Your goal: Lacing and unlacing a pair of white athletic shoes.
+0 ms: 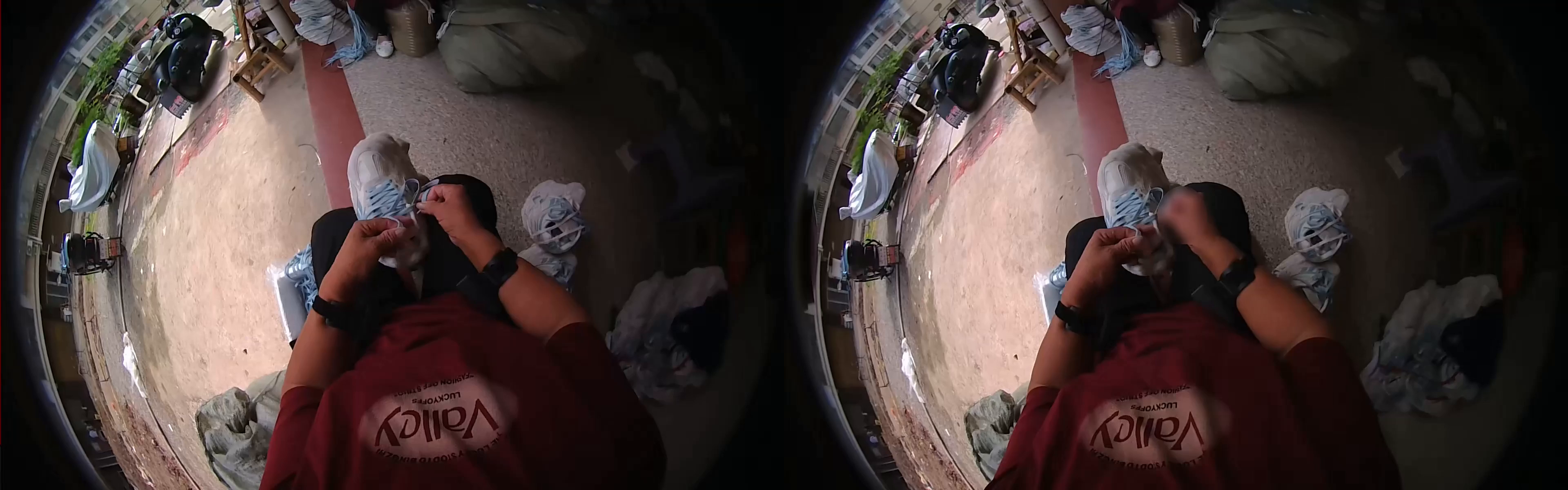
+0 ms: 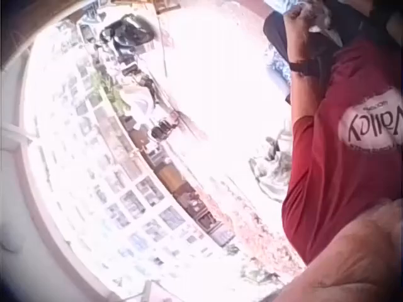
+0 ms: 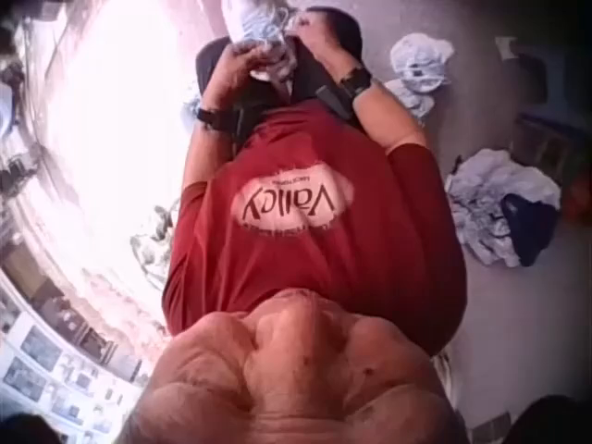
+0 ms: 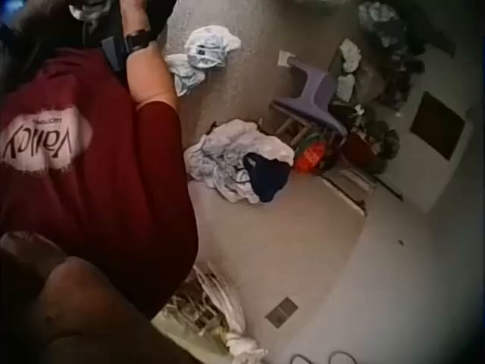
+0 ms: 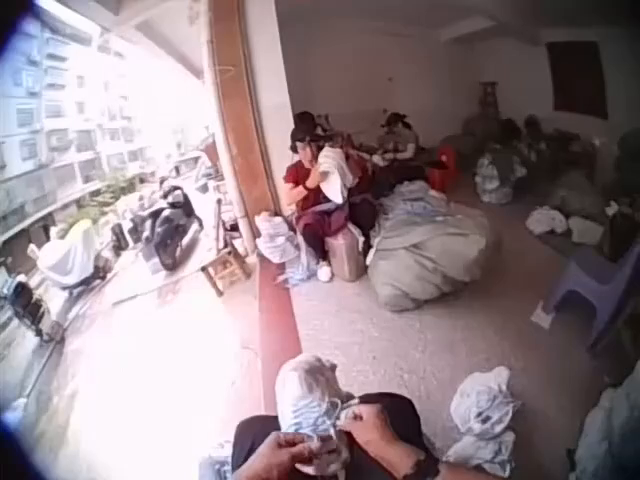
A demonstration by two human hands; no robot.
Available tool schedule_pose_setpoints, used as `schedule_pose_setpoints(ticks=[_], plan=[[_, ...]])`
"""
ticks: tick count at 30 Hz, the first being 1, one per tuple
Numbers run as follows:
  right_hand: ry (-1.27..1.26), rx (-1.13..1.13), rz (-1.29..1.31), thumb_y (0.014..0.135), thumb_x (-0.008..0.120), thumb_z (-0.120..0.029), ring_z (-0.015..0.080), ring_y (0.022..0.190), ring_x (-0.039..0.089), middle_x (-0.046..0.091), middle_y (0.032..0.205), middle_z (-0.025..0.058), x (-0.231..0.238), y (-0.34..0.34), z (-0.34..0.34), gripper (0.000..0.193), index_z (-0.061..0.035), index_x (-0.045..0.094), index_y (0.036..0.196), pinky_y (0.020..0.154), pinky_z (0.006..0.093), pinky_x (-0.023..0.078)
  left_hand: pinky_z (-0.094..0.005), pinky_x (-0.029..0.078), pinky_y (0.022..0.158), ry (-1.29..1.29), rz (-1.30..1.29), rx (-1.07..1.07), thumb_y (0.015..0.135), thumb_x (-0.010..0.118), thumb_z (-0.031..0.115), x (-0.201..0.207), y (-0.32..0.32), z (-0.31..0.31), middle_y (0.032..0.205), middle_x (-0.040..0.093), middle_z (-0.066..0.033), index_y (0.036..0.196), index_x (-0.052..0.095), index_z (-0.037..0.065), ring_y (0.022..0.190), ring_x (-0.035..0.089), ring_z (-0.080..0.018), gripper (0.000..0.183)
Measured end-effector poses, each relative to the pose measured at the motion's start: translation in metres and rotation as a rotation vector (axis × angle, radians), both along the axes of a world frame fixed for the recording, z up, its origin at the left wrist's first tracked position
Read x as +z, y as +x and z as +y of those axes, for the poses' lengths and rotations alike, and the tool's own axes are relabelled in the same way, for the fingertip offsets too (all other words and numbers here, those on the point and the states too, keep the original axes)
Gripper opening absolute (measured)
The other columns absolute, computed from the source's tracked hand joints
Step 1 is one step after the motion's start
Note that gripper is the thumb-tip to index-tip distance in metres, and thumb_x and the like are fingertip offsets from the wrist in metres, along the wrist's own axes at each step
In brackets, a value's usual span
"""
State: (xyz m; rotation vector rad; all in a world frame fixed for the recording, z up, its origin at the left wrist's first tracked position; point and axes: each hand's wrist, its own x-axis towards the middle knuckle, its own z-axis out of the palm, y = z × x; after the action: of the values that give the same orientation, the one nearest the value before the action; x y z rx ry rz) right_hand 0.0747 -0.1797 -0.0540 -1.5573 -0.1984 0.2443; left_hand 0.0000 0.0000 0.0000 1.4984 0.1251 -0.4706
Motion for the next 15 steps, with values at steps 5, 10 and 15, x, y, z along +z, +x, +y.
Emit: schedule_pose_setpoints(ticks=[5,10,15], plan=[[-0.038,-0.047,-0.147,0.07,0.067,-0.004,0.0082,0.054,0.048,0.053,0.054,0.0047,-0.009,-0.003,-0.001,0.015,-0.0006,0.056,0.061,0.049,0.0278,0.039,-0.0243,0.044,0.073,-0.053,-0.175,0.111,0.084,0.063,0.014,-0.004,0.003,-0.005,0.116,0.058,-0.009,0.077,0.065,0.0,0.094,0.057,-0.0098,0.016],[-0.173,-0.116,-0.195,0.068,0.068,-0.005,0.0159,0.052,0.052,0.054,0.056,0.0122,0.002,-0.005,0.012,0.016,0.0006,0.055,0.06,0.051,0.0315,0.041,-0.0253,0.042,0.077,-0.006,-0.185,0.131,0.083,0.063,0.013,-0.009,0.003,-0.006,0.12,0.055,-0.0108,0.076,0.064,0.001,0.11,0.049,-0.0111,0.014],[-0.29,-0.051,-0.234,0.068,0.067,-0.006,0.0245,0.053,0.056,0.056,0.059,0.0159,-0.001,-0.003,0.008,0.015,0.0004,0.057,0.06,0.052,0.0345,0.043,-0.0237,0.042,0.072,0.046,-0.264,0.177,0.083,0.064,0.012,-0.008,-0.002,-0.01,0.108,0.061,-0.0087,0.076,0.064,0.001,0.09,0.055,-0.0088,0.013]])
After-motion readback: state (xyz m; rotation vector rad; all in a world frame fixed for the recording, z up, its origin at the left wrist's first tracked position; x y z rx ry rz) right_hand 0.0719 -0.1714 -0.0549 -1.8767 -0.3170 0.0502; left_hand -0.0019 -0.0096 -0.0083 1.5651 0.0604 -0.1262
